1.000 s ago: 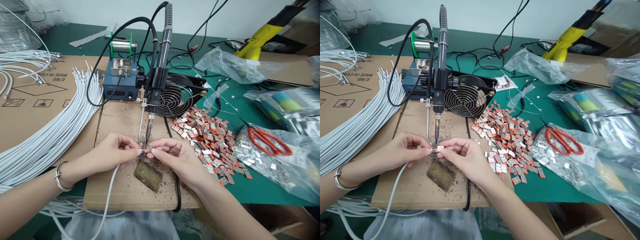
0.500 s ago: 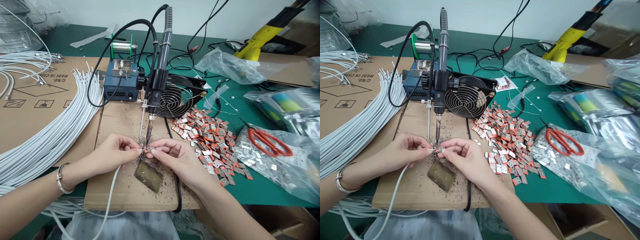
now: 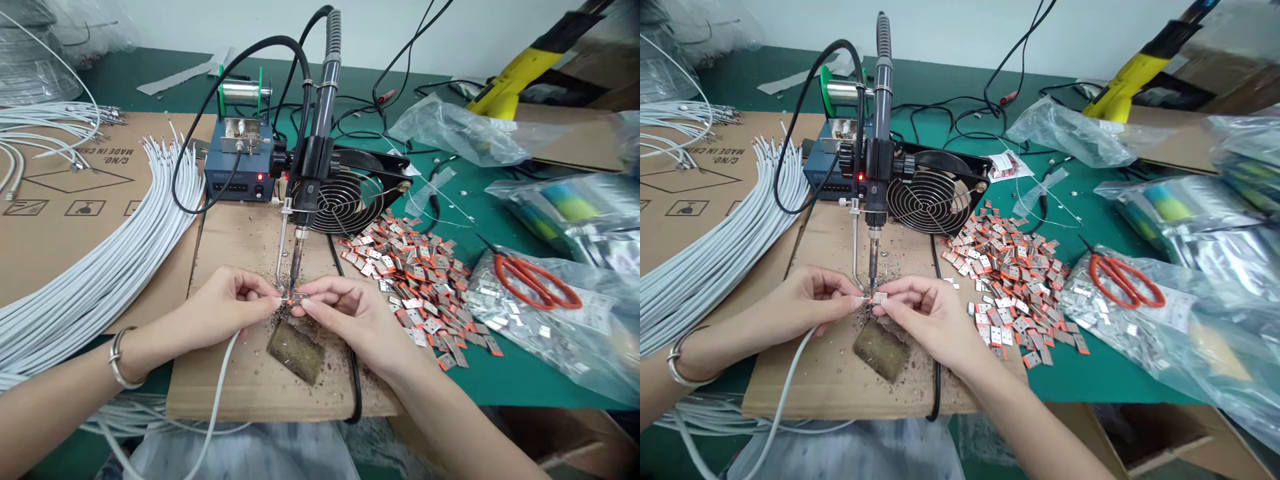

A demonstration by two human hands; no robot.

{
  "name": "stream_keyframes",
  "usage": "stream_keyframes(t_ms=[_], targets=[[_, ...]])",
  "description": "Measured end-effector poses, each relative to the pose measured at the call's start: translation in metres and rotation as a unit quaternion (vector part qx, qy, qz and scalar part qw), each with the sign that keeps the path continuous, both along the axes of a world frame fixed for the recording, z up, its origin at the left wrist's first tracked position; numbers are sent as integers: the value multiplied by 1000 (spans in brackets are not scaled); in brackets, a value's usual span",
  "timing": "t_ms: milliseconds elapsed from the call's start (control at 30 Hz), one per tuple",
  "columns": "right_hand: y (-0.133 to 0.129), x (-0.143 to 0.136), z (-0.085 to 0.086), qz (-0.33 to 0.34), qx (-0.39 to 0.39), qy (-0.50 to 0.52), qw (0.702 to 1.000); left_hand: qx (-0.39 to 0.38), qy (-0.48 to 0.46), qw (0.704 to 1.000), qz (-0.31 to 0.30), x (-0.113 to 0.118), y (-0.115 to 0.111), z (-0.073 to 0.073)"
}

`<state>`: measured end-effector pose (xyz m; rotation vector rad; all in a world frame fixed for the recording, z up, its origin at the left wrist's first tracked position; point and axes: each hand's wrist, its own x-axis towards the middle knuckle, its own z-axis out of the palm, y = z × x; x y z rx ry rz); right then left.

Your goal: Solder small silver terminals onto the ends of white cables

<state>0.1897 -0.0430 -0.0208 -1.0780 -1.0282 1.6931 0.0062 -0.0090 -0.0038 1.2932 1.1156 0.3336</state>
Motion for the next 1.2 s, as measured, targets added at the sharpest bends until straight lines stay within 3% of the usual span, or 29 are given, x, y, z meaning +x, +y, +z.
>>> stream_keyframes(t_ms=[400,800,1200], targets=[[2,-2,1,-12,3,-47,999,6,13,1000,-2,1,-4,-2],[2,-2,0,-7,-4,-78,997,-9,-90,996,-21,-3,-5,-10],[2,0,1,9,-4,-78,997,1,-59,998,-10,-6,-5,-11]])
